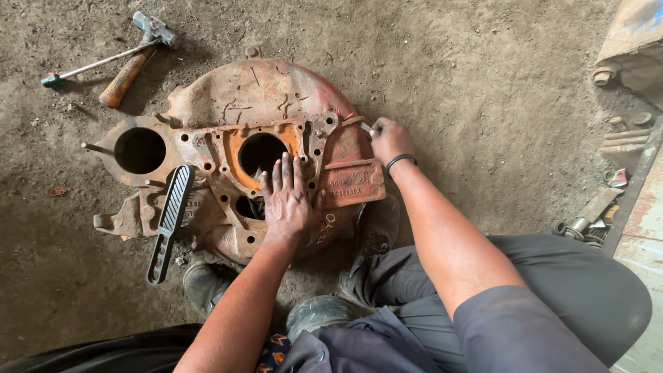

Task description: The person sits on the ground and scrapes the surface of a large, rusty metal engine block using a handheld metal scraper. They hold the part steady with one hand while moving the scraper back and forth to remove rust and debris from the flat surfaces.

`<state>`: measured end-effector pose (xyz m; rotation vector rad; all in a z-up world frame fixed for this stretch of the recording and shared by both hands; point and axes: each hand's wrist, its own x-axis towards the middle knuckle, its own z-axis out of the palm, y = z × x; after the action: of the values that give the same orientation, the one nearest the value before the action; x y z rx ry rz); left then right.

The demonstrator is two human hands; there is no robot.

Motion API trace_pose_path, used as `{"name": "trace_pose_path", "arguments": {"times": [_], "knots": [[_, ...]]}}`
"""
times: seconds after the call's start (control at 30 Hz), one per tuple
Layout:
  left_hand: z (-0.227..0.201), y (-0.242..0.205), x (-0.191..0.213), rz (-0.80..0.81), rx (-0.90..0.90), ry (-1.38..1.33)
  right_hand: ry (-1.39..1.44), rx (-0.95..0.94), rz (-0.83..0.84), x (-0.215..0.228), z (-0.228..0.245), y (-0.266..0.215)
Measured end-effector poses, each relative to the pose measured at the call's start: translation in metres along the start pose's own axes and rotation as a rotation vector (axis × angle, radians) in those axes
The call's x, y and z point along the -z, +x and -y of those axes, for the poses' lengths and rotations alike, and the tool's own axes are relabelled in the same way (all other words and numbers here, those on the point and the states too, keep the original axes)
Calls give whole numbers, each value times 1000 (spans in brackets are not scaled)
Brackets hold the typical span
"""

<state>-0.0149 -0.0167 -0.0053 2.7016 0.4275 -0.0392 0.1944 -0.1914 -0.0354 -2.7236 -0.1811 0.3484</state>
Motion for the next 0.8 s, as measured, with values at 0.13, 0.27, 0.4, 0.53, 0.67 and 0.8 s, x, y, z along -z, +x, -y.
{"name": "trace_pose_path", "arguments": {"times": [0.13, 0.27, 0.4, 0.53, 0.67, 0.8], "knots": [[1, 3, 1, 23, 7, -4, -90, 8, -23, -8, 2, 1], [-1, 1, 2, 19, 13, -6, -42, 71, -43, -13, 1, 5], [-1, 1, 1, 12, 13, -15, -69, 74, -13, -19, 11, 4], [0, 2, -1, 0, 4, 9, -47, 135, -64, -27, 20, -2], [0, 3, -2, 6, -1, 27, 137, 148, -27, -25, 4, 5], [1, 0, -3, -25, -8, 15, 596, -140, 175, -27, -17, 20]]}}
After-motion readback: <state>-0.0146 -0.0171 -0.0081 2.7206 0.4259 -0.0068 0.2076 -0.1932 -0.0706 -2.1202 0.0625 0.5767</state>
